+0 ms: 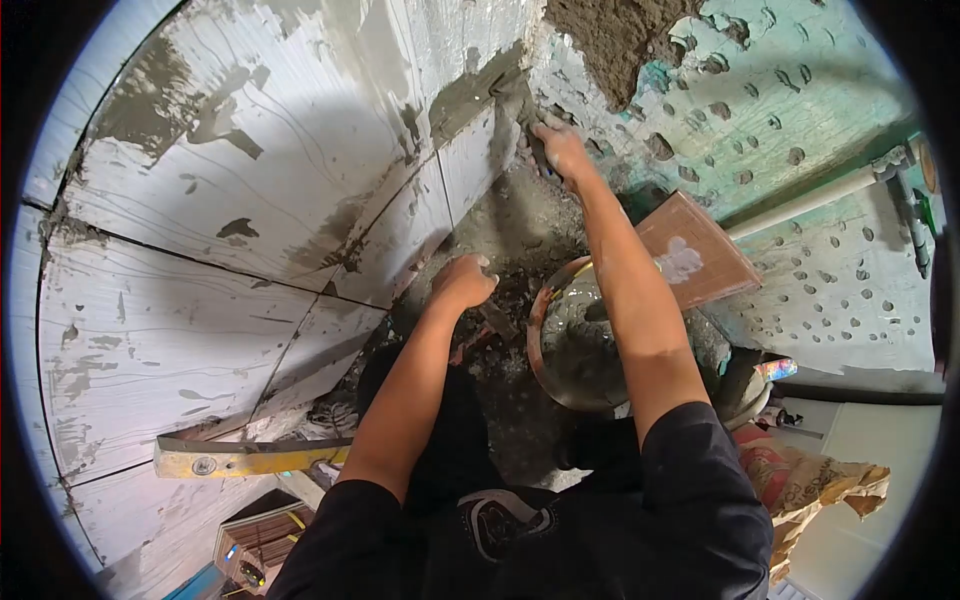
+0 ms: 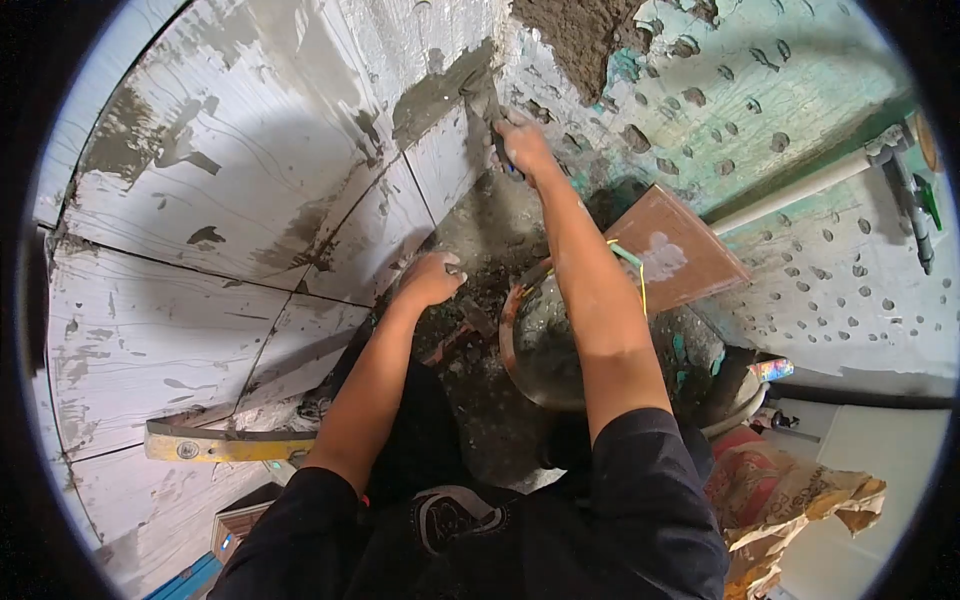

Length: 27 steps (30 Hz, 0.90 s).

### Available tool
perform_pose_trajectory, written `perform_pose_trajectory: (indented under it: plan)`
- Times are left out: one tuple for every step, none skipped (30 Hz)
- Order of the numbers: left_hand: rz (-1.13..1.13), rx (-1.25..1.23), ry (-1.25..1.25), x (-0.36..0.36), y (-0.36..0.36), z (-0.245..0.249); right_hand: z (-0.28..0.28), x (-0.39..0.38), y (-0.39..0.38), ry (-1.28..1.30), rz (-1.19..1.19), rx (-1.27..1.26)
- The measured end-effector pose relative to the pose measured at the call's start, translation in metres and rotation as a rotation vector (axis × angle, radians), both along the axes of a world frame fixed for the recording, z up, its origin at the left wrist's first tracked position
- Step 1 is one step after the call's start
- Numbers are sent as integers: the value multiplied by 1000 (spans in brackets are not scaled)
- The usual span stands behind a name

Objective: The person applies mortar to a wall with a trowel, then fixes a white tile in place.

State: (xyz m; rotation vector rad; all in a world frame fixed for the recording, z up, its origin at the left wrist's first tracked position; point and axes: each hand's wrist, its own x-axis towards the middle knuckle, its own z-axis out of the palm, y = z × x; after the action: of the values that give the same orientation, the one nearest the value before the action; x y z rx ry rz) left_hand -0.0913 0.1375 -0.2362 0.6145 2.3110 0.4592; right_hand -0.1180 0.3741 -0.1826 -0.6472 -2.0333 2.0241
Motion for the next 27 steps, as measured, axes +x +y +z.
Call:
perform_pose_trajectory:
  plan:
    - [8,24,8,-1,1,0,2,-3,0,-1,14,-5]
    - [14,19,4,0,1,1,5,-5,-1,-2,29,-9]
    - [18,14,2,1,1,5,16,-1,-8,-50,78,33]
    - [22,8,0,1,2,8,17,-1,-11,-69,88,19]
    - [9,18,-3,-1,1,0,17,-1,-14,-87,97,3]
    - [10,14,-5,-2,0,-1,18,-1,-17,-103,106,-11]
    - [11,14,-5,-2,1,-2,20,0,-20,-118,112,-12]
    - [11,15,-7,-2,2,-2,21,4,-23,-134,117,-12]
    - [9,18,-10,-1,2,-2,23,8,-28,-149,123,-14]
    - [10,21,-11,0,2,0,25,10,-34,-142,104,-33]
    - [10,23,-12,0,2,1,26,13,-40,-135,84,-53]
    - [3,27,-10,0,1,-3,27,16,-45,-129,63,-75]
    - [-5,31,-8,-1,2,-8,21,15,-47,-90,63,-63]
    - [-13,36,-5,-1,2,-11,18,14,-51,-71,45,-45]
    - [-29,23,-4,-1,2,-7,18,15,-56,-52,25,-25]
    - [-44,12,-3,-1,3,-1,19,16,-61,-33,5,-3]
    - [-61,0,-2,-1,4,2,20,17,-66,-87,2,16]
    - [-66,7,6,-1,6,-1,12,13,-69,-18,-8,209]
    - [-71,12,14,-1,7,-7,-1,10,-73,50,-17,400]
    - [-77,17,20,-2,7,-12,-14,5,-75,117,-26,589]
    - [-77,16,20,-1,9,-11,-3,10,-87,6,7,444]
    - [-78,15,19,0,9,-9,7,16,-98,5,-14,494]
    - [-79,13,19,1,11,-6,16,21,-109,5,-37,543]
    - [-84,1,21,0,13,-5,20,21,-115,7,-60,594]
    - [-89,-12,20,1,14,-4,3,14,-119,39,-137,608]
    - [-94,-26,20,2,15,-4,-1,15,-114,-8,-75,432]
    - [-97,-17,18,2,15,-3,8,19,-111,-49,-12,256]
